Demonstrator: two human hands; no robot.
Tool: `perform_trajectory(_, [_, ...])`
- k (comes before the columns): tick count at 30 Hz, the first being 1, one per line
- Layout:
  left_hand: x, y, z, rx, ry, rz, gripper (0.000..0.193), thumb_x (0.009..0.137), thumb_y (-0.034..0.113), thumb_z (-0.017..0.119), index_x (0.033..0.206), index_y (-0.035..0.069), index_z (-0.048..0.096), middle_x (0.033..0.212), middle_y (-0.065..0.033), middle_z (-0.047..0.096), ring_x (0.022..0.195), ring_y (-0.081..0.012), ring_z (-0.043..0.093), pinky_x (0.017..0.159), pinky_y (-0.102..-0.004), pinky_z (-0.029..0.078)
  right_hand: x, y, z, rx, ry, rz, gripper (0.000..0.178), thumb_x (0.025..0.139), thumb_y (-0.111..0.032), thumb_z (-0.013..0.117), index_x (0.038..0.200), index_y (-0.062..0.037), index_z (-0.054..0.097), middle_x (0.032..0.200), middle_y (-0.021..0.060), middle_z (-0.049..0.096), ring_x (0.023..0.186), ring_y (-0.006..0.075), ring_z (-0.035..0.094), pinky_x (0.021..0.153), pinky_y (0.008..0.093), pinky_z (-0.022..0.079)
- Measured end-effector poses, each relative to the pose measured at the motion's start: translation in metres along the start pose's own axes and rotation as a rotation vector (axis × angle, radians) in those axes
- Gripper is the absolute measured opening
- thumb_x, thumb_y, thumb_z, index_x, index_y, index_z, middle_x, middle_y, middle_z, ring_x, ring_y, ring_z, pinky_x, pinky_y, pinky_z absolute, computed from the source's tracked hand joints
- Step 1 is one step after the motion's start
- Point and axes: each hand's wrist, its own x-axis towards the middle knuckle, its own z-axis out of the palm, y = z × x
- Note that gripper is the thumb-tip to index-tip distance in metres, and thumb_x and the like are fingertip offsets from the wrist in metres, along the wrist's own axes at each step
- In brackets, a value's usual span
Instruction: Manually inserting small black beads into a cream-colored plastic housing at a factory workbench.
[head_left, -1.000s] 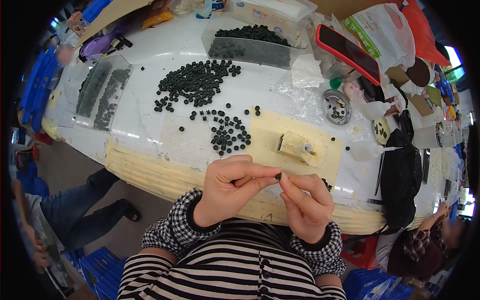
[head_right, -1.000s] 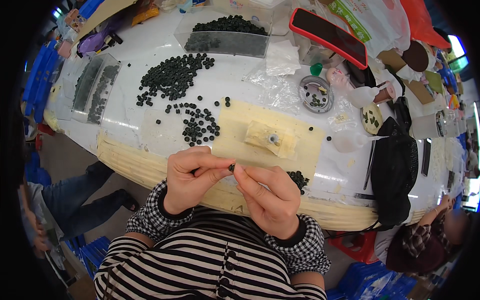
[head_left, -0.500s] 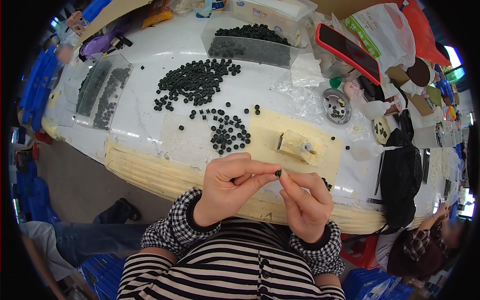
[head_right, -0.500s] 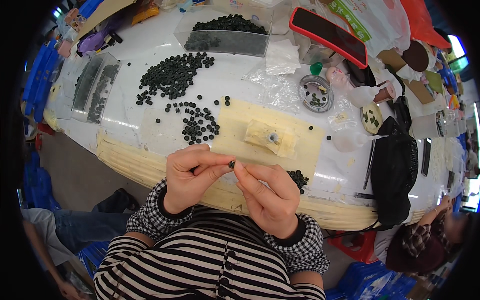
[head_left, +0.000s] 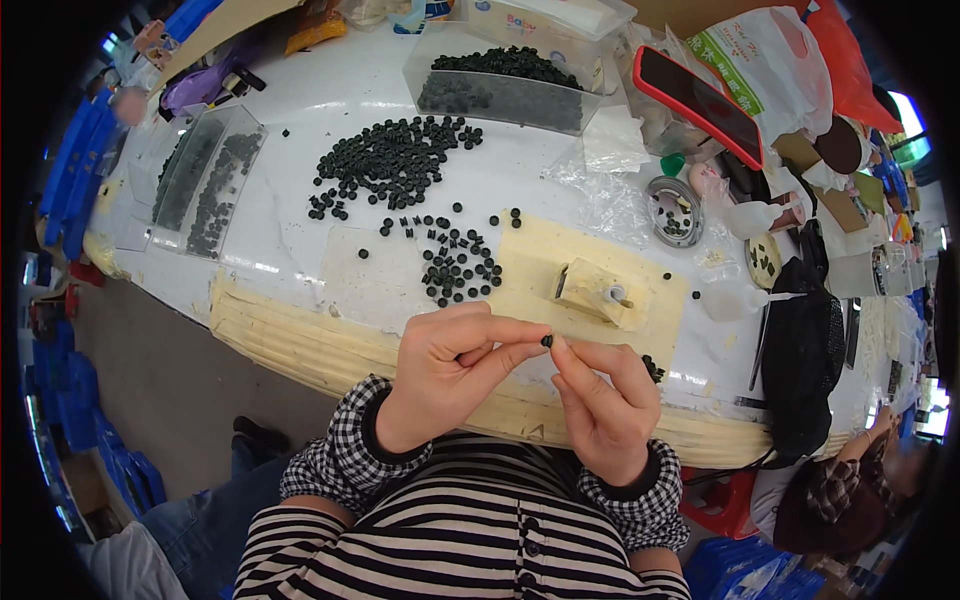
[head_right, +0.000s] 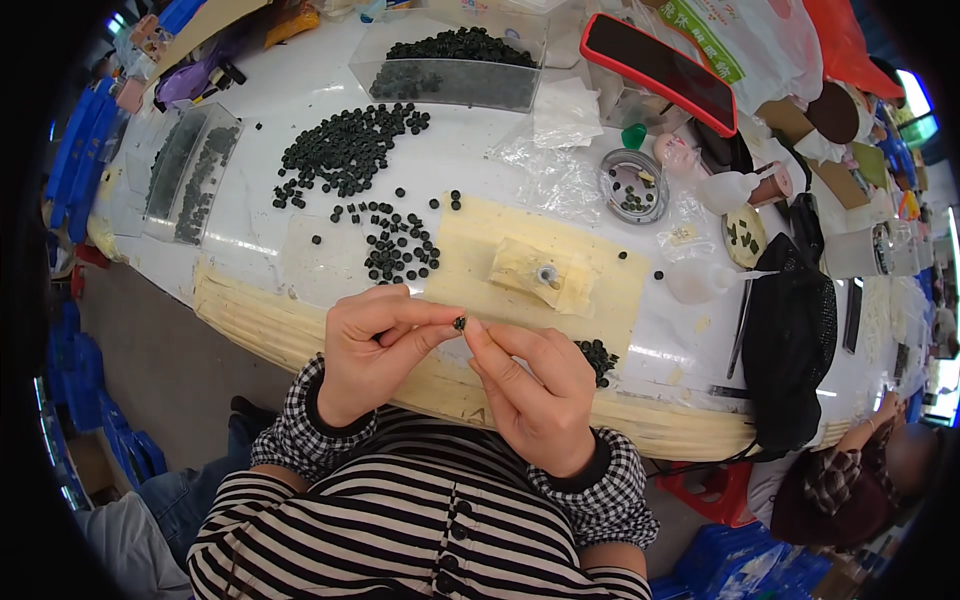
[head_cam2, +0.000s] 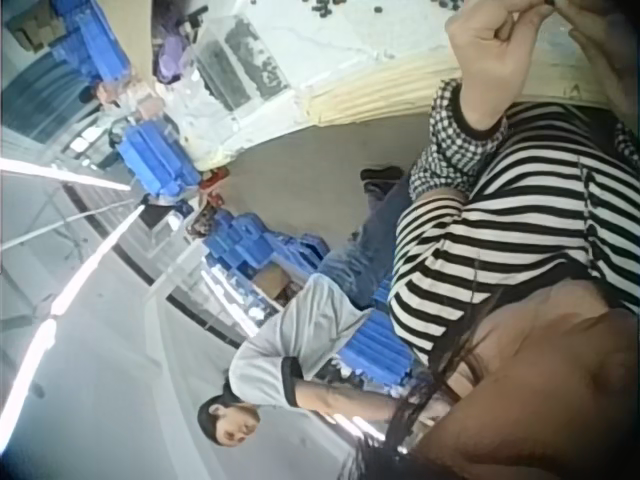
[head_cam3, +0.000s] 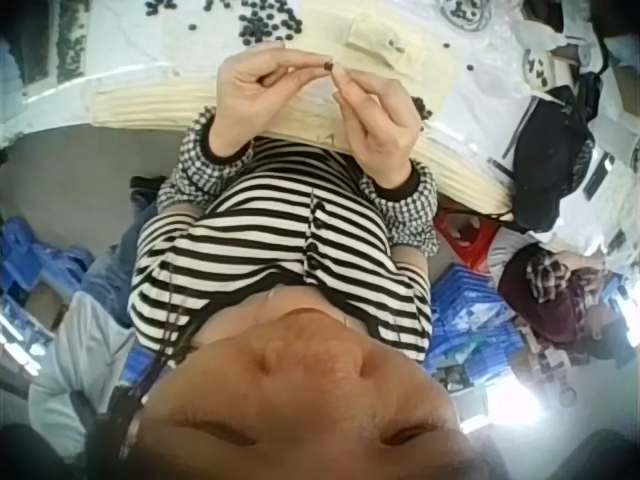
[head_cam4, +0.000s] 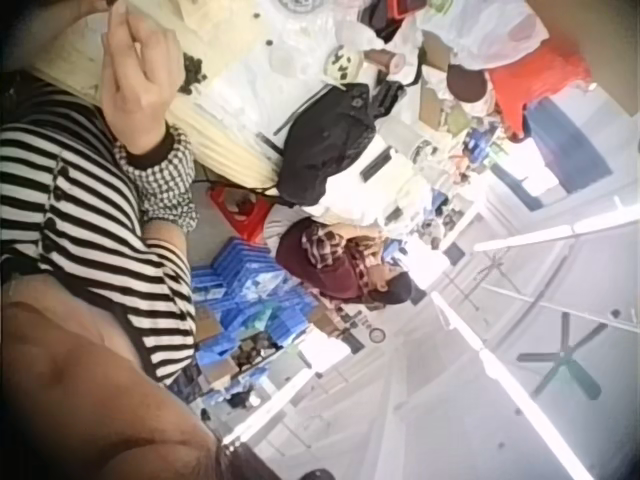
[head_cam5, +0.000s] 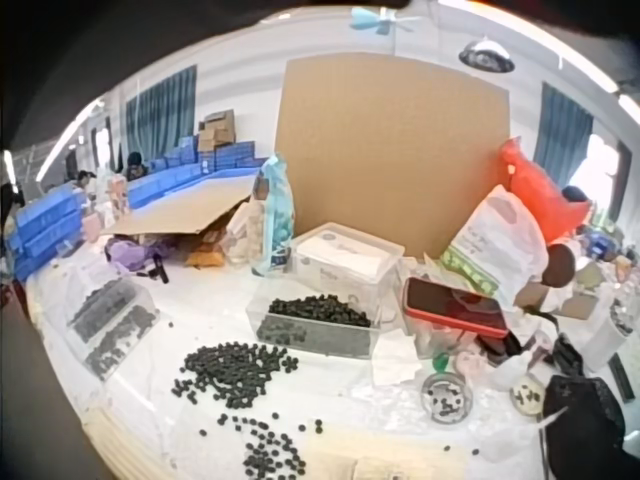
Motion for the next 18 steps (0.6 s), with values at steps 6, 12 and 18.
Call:
perform_trajectory(6, [0.003, -0.002, -0.024, 0.396, 0.103, -0.05, 0.019, 0.081, -0.002, 0.068, 0.1, 0.0, 0.07, 0.058, -0.0052, 0.049, 0.05, -0.0129, 0.042, 0.048, -0.0268, 0.034, -0.005, -0.004, -0.003, -0.03, 0.005, 0.073, 0.038, 0.072, 0.003, 0.072, 0.11, 0.0004, 0.069, 0.091, 0.0113, 0.064, 0.072, 0.0218, 0.059, 0.063, 0.0289, 0.047])
perform_trajectory(12, [0.004, 0.01, -0.029, -0.307, 0.208, -0.398, 0.016, 0.09, 0.004, 0.063, 0.104, -0.002, 0.068, 0.06, 0.0089, 0.041, 0.055, -0.0004, 0.033, 0.049, -0.0185, 0.026, -0.006, -0.007, -0.006, -0.042, -0.011, 0.078, 0.036, 0.073, 0.004, 0.071, 0.109, 0.0011, 0.069, 0.092, 0.0127, 0.063, 0.075, 0.0226, 0.06, 0.067, 0.0291, 0.048])
perform_trajectory(18, [0.007, 0.004, -0.034, -0.075, 0.231, -0.306, 0.017, 0.093, 0.009, 0.061, 0.105, -0.002, 0.066, 0.06, 0.0114, 0.037, 0.057, 0.002, 0.03, 0.053, -0.0167, 0.024, -0.006, -0.005, -0.004, -0.042, 0.016, 0.037, 0.036, 0.071, 0.002, 0.074, 0.107, -0.0006, 0.07, 0.089, 0.01, 0.064, 0.069, 0.0213, 0.059, 0.06, 0.0293, 0.046])
